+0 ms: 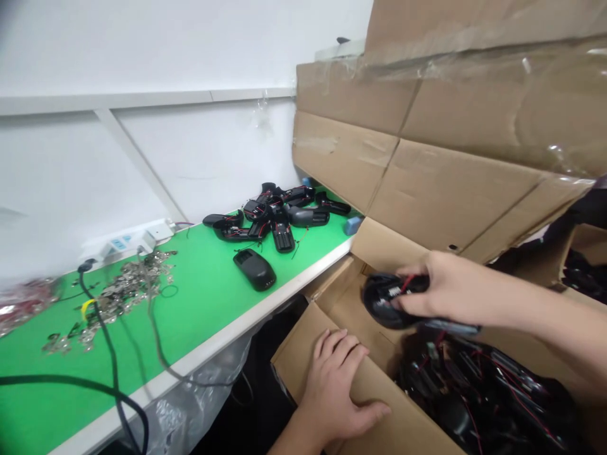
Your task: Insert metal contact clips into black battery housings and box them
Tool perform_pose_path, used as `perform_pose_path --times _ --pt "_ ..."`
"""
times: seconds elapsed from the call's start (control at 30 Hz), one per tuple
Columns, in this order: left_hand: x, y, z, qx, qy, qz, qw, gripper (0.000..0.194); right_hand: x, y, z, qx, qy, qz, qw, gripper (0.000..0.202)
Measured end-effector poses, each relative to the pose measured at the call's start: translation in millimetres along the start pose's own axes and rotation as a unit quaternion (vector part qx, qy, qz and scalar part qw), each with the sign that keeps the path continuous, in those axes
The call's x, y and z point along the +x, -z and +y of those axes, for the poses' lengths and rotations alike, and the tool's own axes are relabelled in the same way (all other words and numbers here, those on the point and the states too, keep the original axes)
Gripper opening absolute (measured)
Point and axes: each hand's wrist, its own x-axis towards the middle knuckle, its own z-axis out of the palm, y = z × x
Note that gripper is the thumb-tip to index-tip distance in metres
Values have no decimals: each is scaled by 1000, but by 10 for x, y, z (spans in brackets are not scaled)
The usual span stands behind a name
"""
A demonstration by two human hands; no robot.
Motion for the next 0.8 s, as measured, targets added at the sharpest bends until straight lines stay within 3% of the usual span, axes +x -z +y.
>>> perform_pose_path --times 0.03,0.1,0.17,0.3,0.47,0.63,0.8 --pt "0 -3 -4 0 1 2 1000 76 84 120 -187 12 8 -32 999 29" --pt "-6 -8 -12 -1 -1 5 1000 76 343 276 -543 49 38 -29 998 34" --pt "-21 -17 -21 -1 -4 3 1000 75 722 268 -858 119 99 -17 988 32" --pt "-49 -55 -62 -8 -5 -15 1000 79 1679 -213 -1343 315 210 -55 924 30" --pt "-37 -76 -109 -26 -15 -27 999 82 2632 -889 -1741 298 266 -106 910 30" --pt "-36 -26 -63 -70 -11 -38 997 73 3097 -996 -2074 249 312 -131 907 22" --pt "21 94 -28 -187 69 53 978 76 3254 -924 -2281 152 341 -168 912 25"
